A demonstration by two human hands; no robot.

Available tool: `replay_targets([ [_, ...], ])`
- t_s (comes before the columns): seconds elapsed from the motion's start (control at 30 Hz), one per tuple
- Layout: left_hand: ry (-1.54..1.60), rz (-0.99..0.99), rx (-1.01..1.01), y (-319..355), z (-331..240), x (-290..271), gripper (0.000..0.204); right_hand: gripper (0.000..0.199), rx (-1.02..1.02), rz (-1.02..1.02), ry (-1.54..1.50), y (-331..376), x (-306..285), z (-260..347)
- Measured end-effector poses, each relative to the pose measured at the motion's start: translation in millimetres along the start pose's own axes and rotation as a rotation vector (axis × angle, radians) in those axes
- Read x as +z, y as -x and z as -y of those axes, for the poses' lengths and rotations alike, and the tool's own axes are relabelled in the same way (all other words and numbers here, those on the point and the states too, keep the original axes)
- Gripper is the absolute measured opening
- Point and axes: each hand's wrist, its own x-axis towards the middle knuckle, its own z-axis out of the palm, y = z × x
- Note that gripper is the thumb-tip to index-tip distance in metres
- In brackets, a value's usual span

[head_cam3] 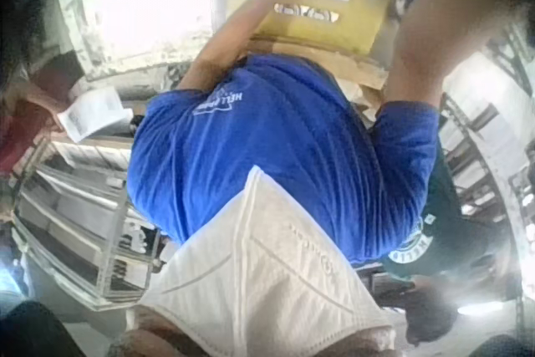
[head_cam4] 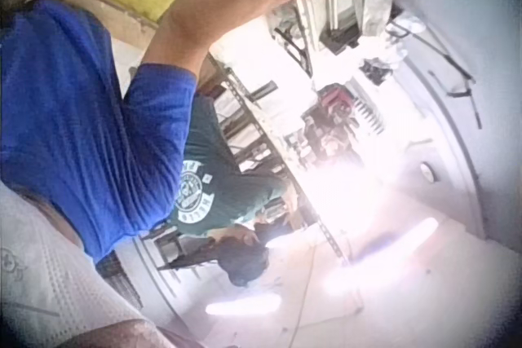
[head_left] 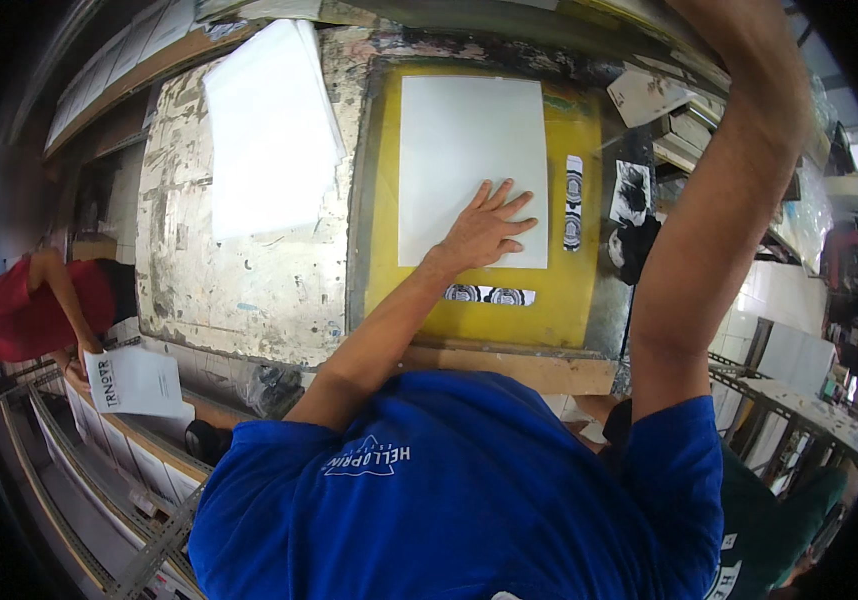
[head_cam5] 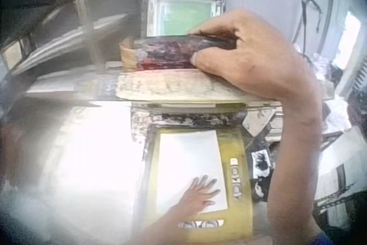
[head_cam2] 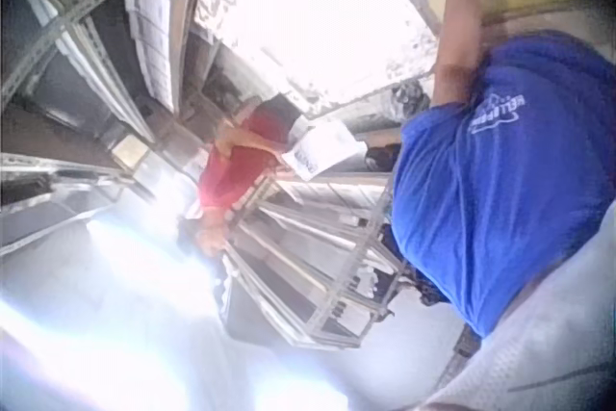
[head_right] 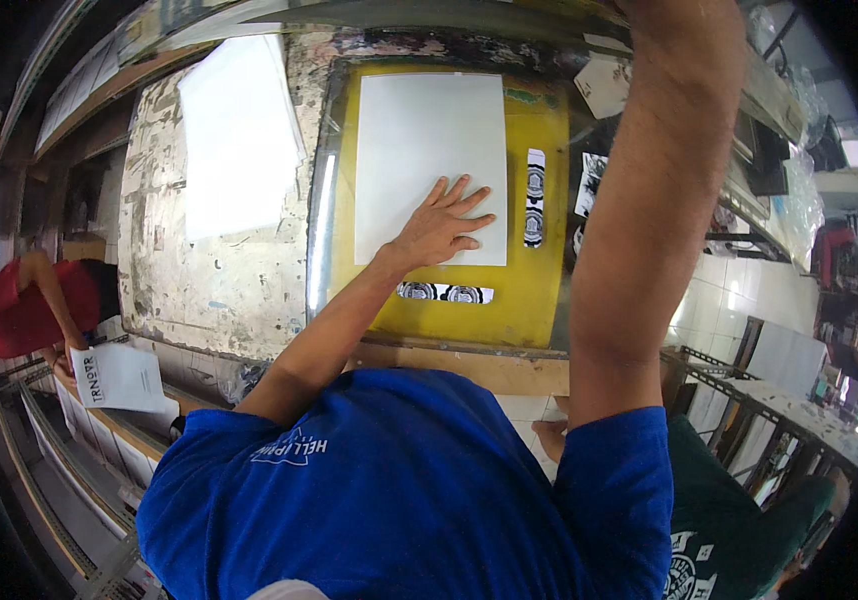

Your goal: The person performs a series of screen prints by placing white paper on a yellow registration surface, lowering a hinged screen frame, and using a squeegee to spread black ink across the design before lifting the frame and moving the printed paper to a stack.

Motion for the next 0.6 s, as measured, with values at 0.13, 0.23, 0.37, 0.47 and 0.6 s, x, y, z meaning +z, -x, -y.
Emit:
replay_targets([
  [0.13,0.014,0.036,0.04,-6.9,-19.6,6.6,0.052,0.042,-0.017,0.101,-0.108,-5.5,-0.7,-13.1],
  [0.23,0.007,0.044,0.058,-6.0,-28.7,10.0,0.052,0.042,-0.092,0.019,-0.058,-10.4,14.3,-34.5],
  [0.37,0.0,0.043,0.062,-0.4,-31.0,15.4,0.052,0.042,-0.058,0.071,-0.188,-1.3,0.3,-13.6],
  [0.47,-0.012,0.047,0.079,2.3,-35.0,17.2,0.053,0.041,-0.051,0.098,-0.191,-0.7,-3.2,-11.2],
  [0.6,-0.001,0.062,0.091,4.9,-37.4,18.4,0.053,0.04,-0.047,0.133,-0.209,-0.1,-5.4,-10.2],
])
